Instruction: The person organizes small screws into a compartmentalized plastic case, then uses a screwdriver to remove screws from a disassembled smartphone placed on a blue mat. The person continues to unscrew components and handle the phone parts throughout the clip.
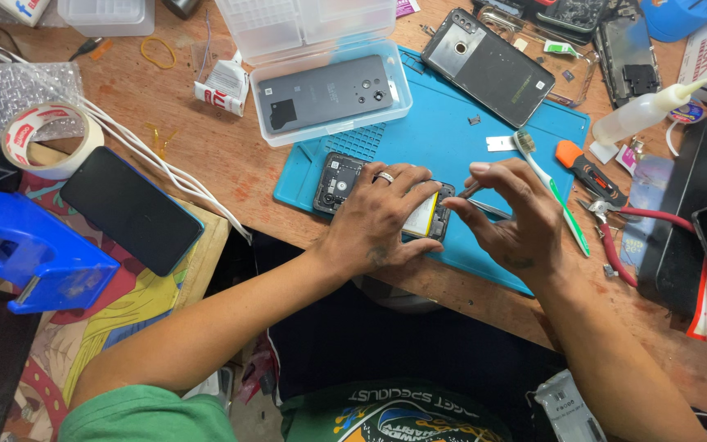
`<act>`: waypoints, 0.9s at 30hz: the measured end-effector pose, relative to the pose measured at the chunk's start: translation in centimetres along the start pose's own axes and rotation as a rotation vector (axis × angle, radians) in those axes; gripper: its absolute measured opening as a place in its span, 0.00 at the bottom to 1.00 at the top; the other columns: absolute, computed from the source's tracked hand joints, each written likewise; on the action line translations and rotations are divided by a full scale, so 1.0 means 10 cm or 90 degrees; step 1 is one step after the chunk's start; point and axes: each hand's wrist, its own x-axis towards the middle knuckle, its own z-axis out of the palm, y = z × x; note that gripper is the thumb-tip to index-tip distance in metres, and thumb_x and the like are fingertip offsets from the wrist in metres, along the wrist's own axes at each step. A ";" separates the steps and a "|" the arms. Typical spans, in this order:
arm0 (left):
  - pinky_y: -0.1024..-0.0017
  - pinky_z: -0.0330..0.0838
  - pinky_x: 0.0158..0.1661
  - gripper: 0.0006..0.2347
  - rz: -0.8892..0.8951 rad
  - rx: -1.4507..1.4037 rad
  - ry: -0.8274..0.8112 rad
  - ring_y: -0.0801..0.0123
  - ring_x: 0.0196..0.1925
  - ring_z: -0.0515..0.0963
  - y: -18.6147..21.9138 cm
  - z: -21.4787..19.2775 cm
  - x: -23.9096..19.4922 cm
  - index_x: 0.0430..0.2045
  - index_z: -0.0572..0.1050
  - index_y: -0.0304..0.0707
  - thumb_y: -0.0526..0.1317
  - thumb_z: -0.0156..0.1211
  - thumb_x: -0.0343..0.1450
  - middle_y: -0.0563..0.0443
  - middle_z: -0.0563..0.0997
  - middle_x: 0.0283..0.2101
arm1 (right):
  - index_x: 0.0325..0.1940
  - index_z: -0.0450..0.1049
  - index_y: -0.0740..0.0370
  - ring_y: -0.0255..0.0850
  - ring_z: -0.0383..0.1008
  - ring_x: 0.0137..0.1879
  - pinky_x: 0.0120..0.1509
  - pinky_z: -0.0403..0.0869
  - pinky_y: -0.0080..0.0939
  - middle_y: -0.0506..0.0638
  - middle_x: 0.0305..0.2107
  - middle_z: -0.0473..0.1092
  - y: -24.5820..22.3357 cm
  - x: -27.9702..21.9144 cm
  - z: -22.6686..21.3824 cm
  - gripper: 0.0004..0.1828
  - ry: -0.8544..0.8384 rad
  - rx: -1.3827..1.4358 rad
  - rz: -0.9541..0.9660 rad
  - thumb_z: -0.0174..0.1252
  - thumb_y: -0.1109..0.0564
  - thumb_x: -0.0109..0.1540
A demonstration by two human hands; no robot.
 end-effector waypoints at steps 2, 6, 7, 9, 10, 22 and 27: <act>0.54 0.58 0.64 0.35 -0.003 0.000 -0.004 0.53 0.60 0.75 0.01 -0.01 0.01 0.55 0.73 0.36 0.63 0.70 0.61 0.40 0.75 0.56 | 0.60 0.70 0.63 0.43 0.80 0.46 0.48 0.81 0.40 0.58 0.39 0.74 0.00 -0.01 0.00 0.27 0.011 -0.011 0.008 0.73 0.62 0.60; 0.55 0.58 0.64 0.35 -0.008 -0.008 -0.002 0.54 0.61 0.75 0.03 -0.05 0.00 0.55 0.73 0.36 0.62 0.70 0.61 0.41 0.75 0.57 | 0.62 0.70 0.64 0.44 0.81 0.53 0.57 0.83 0.41 0.58 0.45 0.75 -0.05 0.01 -0.05 0.23 -0.029 0.099 0.086 0.68 0.64 0.64; 0.55 0.58 0.64 0.35 -0.006 -0.008 -0.002 0.54 0.61 0.75 0.03 -0.06 0.00 0.55 0.73 0.37 0.62 0.70 0.61 0.41 0.75 0.57 | 0.64 0.69 0.64 0.44 0.81 0.56 0.61 0.83 0.41 0.58 0.48 0.75 -0.06 0.03 -0.07 0.22 -0.044 0.163 0.113 0.65 0.65 0.66; 0.56 0.58 0.64 0.34 -0.002 -0.008 0.000 0.55 0.62 0.75 0.03 -0.07 0.00 0.56 0.73 0.37 0.61 0.70 0.61 0.42 0.75 0.58 | 0.61 0.67 0.66 0.44 0.80 0.54 0.59 0.81 0.41 0.57 0.46 0.75 -0.10 0.04 -0.06 0.21 -0.024 0.177 0.115 0.62 0.66 0.65; 0.56 0.58 0.64 0.34 -0.002 -0.007 -0.001 0.55 0.62 0.74 0.03 -0.08 0.00 0.56 0.73 0.37 0.61 0.70 0.61 0.42 0.75 0.58 | 0.60 0.66 0.67 0.43 0.79 0.53 0.58 0.80 0.41 0.57 0.45 0.75 -0.12 0.05 -0.05 0.20 -0.014 0.184 0.115 0.60 0.66 0.64; 0.57 0.57 0.65 0.34 -0.002 -0.001 -0.006 0.56 0.63 0.74 0.05 -0.09 0.00 0.57 0.73 0.36 0.62 0.69 0.62 0.42 0.75 0.59 | 0.61 0.70 0.65 0.45 0.80 0.54 0.58 0.81 0.41 0.58 0.48 0.74 -0.14 0.03 -0.05 0.18 0.041 0.085 0.053 0.63 0.67 0.67; 0.56 0.57 0.64 0.35 -0.007 0.001 -0.010 0.55 0.62 0.74 0.05 -0.06 0.01 0.56 0.74 0.36 0.64 0.68 0.61 0.41 0.75 0.58 | 0.57 0.74 0.64 0.42 0.80 0.48 0.52 0.82 0.37 0.56 0.43 0.73 -0.16 0.02 -0.03 0.15 0.060 0.060 0.063 0.66 0.64 0.66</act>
